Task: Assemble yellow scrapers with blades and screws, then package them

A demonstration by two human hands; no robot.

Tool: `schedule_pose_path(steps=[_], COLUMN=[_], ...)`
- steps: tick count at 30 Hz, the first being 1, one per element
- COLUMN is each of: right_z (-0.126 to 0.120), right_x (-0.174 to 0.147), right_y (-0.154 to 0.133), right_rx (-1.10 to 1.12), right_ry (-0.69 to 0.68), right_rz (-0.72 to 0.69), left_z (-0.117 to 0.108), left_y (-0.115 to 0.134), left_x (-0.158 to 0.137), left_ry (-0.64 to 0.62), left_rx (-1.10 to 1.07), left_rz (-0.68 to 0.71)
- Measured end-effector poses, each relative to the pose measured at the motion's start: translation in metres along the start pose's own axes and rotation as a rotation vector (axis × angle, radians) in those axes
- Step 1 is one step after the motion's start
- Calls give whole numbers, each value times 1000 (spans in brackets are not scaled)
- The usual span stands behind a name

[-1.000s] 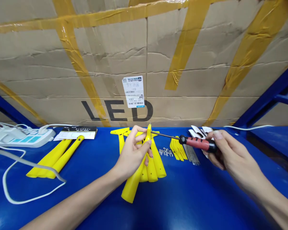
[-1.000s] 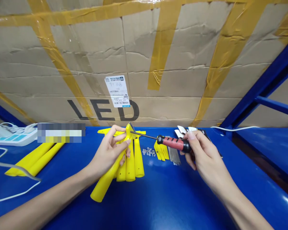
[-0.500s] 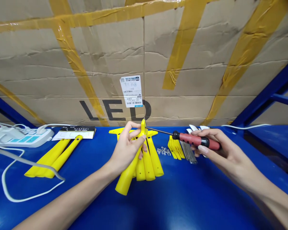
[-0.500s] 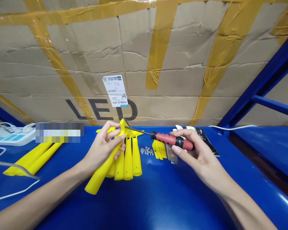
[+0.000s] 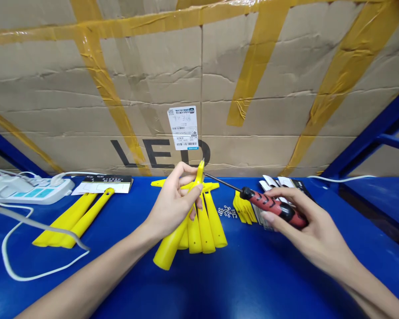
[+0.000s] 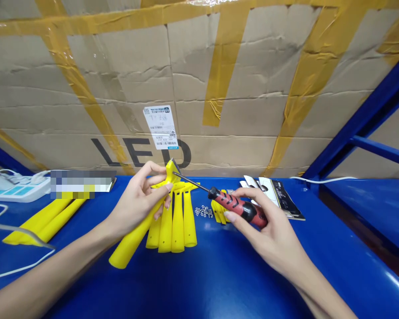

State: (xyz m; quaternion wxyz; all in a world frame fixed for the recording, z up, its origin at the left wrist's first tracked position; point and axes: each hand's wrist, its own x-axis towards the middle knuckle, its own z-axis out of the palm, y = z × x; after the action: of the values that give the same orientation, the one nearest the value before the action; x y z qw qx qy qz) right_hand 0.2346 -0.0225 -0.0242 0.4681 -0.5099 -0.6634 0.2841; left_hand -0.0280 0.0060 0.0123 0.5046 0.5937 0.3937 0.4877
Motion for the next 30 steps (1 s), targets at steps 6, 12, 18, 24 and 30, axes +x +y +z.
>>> schedule_pose_path(steps=[6, 12, 18, 24, 30], right_z=[-3, -3, -17, -17, -18], right_x=[-6, -1, 6, 8, 0], right_y=[8, -1, -4, 3, 0], right_rx=[-186, 378, 546, 203, -538], right_ry=[42, -205, -243, -143, -241], right_rz=[-170, 335, 448, 234, 43], left_z=[-4, -11, -14, -11, -5], left_y=[-7, -10, -6, -4, -9], left_x=[-4, -1, 9, 14, 11], left_ry=[-108, -158, -147, 39, -71], left_rx=[82, 135, 122, 40, 110], left_rz=[-30, -36, -86, -249, -229])
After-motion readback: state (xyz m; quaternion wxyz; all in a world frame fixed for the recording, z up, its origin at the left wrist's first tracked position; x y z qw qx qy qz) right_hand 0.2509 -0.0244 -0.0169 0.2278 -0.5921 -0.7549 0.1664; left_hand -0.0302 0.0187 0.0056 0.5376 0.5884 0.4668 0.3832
